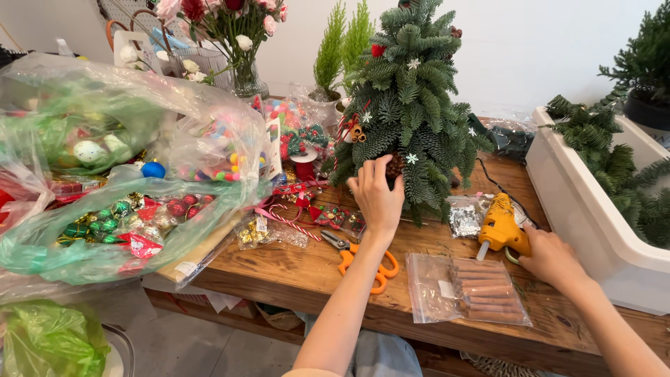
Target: The person decorates a small artificial Christmas tree by attaching pinecones and white snowflake ornaments. They use a hot glue gun to apply adhesive to the pinecones before pressing them onto the tree branches.
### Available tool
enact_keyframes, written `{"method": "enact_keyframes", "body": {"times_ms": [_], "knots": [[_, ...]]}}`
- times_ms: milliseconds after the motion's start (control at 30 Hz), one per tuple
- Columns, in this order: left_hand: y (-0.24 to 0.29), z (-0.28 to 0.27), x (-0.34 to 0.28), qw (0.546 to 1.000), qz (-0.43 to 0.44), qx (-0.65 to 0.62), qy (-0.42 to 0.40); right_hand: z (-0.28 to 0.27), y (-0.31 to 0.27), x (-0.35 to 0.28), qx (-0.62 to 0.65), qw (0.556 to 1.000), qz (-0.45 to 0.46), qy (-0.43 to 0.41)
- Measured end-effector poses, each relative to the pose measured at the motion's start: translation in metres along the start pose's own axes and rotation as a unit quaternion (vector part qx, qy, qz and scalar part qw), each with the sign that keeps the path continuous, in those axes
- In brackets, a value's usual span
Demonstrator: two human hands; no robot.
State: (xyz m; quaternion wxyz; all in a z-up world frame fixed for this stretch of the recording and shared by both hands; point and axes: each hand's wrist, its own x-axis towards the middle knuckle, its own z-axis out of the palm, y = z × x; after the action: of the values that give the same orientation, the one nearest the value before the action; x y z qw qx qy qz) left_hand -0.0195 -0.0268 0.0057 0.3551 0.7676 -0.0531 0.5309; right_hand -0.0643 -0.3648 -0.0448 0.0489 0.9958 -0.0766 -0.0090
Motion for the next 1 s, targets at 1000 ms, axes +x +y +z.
{"method": "enact_keyframes", "body": {"times_ms": [1000], "knots": [[-0.011, -0.001, 0.003, 0.998, -0.005, -0.019, -0.051, -0.008, 0.004, -0.031, 0.552, 0.802, 0.138, 0.183]]}}
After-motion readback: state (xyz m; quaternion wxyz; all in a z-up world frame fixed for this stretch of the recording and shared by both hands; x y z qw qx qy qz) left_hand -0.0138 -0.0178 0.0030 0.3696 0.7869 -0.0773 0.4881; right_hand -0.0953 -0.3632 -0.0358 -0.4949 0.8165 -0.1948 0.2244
